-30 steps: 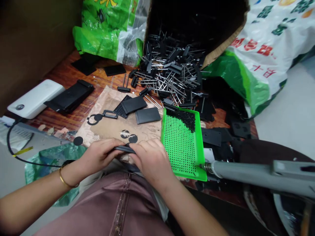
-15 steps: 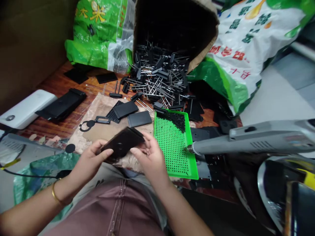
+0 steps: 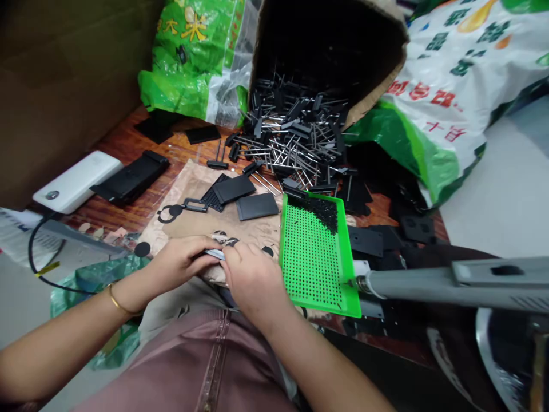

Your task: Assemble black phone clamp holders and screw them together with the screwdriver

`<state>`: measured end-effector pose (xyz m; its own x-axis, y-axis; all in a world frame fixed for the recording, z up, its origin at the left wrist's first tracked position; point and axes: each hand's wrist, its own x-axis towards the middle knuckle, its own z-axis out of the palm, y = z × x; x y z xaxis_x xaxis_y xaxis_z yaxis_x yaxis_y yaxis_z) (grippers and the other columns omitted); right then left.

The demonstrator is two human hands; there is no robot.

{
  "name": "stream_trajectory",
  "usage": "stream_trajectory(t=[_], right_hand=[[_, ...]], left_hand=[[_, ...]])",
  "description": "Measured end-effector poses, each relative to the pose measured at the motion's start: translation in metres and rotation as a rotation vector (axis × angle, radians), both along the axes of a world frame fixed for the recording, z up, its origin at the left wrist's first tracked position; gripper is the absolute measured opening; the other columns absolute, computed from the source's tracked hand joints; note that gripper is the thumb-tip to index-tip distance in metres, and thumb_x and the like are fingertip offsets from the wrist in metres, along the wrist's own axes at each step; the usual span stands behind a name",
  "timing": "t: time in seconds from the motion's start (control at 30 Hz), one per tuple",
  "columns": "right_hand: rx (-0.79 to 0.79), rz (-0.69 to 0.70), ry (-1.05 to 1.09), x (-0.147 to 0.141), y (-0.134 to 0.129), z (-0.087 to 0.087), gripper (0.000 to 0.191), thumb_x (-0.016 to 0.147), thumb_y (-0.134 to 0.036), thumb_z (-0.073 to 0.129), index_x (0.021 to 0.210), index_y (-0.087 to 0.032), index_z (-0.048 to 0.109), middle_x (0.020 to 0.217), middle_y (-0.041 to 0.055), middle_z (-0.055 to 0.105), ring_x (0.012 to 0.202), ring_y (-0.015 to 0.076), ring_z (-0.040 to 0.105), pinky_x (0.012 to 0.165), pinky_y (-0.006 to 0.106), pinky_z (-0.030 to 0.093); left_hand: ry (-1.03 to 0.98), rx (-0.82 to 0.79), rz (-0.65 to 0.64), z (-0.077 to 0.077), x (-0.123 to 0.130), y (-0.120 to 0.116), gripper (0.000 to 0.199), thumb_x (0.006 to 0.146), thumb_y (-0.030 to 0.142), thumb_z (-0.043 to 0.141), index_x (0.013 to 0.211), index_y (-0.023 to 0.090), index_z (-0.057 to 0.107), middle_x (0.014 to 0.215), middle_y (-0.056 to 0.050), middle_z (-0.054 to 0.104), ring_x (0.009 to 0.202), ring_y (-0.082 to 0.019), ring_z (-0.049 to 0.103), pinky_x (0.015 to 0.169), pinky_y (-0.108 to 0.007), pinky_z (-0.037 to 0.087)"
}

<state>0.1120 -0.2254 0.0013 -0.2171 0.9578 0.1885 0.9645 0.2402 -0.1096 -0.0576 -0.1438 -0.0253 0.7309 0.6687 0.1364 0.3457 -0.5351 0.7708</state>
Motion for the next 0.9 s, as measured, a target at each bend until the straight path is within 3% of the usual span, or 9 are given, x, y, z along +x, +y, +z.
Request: stream_trajectory(t=[0.23,0.4,0.47,0.57,0.67,0.73,0.83,0.9], right_hand=[[0.017,0.003,0.025,-0.002,0.002,-0.002,0.018,0.090,-0.027,0.048,0.086,-0.020,0.064,0.078,0.0040,0.066,0.072,0.0190,0.059,0.063,0.031,0.035],[-0.089,-0.012,0.149,0.011,0.000,-0.002,0.021,0.092,-0.032,0.048,0.101,-0.021,0.065,0.085,0.0036,0.069,0.079,0.0195,0.063,0.065,0.029,0.041],[-0.117,-0.059,0.317,0.017,-0.003,-0.005,0.020,0.090,-0.027,0.050,0.102,-0.020,0.064,0.091,0.0046,0.070,0.085,0.0193,0.064,0.072,0.029,0.046],[-0.204,-0.258,0.730,0.017,-0.003,-0.014,0.015,0.086,-0.026,0.053,0.092,-0.020,0.064,0.089,0.0039,0.071,0.083,0.0184,0.065,0.074,0.030,0.050],[-0.372,-0.425,1.249,0.005,0.001,-0.022,0.019,0.084,-0.033,0.051,0.092,-0.019,0.061,0.081,0.0019,0.070,0.072,0.0159,0.066,0.064,0.027,0.052],[-0.455,-0.394,1.403,-0.001,0.002,-0.021,0.022,0.086,-0.034,0.048,0.095,-0.018,0.060,0.082,0.0021,0.071,0.071,0.0152,0.067,0.064,0.028,0.054],[-0.307,-0.263,1.094,0.002,-0.010,-0.008,0.024,0.087,-0.027,0.048,0.104,-0.019,0.062,0.095,0.0049,0.071,0.084,0.0171,0.067,0.075,0.031,0.055],[0.034,-0.211,0.719,0.017,-0.027,0.007,0.030,0.088,-0.023,0.049,0.116,-0.024,0.060,0.105,0.0064,0.068,0.095,0.0193,0.064,0.086,0.035,0.052]], left_hand=[[-0.081,0.058,0.052,-0.008,0.002,-0.009,0.020,0.087,0.029,0.052,0.095,0.021,0.068,0.092,-0.007,0.073,0.087,-0.019,0.068,0.079,-0.031,0.052],[-0.108,-0.099,0.097,-0.008,0.001,-0.003,0.015,0.082,0.029,0.060,0.092,0.023,0.070,0.093,-0.005,0.074,0.088,-0.019,0.067,0.083,-0.032,0.051],[-0.171,-0.241,0.208,-0.008,0.002,-0.001,0.016,0.077,0.029,0.067,0.091,0.023,0.069,0.093,-0.004,0.073,0.089,-0.020,0.067,0.086,-0.034,0.051],[-0.397,-0.554,0.383,-0.007,0.007,-0.007,0.037,0.070,0.030,0.074,0.105,0.021,0.065,0.102,-0.005,0.071,0.098,-0.022,0.065,0.089,-0.035,0.051],[-0.611,-0.942,0.355,-0.004,0.021,-0.019,0.050,0.071,0.034,0.073,0.116,0.019,0.060,0.112,-0.008,0.069,0.108,-0.025,0.062,0.093,-0.037,0.050],[-0.702,-1.165,0.348,0.000,0.033,-0.025,0.043,0.076,0.036,0.069,0.113,0.016,0.062,0.115,-0.010,0.069,0.109,-0.025,0.061,0.093,-0.037,0.050],[-0.789,-1.381,0.417,0.008,0.045,-0.028,0.034,0.083,0.033,0.059,0.112,0.016,0.063,0.112,-0.009,0.070,0.105,-0.023,0.064,0.090,-0.036,0.052],[-0.779,-1.479,0.434,0.013,0.050,-0.025,0.031,0.086,0.029,0.053,0.113,0.017,0.063,0.104,-0.008,0.072,0.097,-0.022,0.067,0.084,-0.036,0.055]])
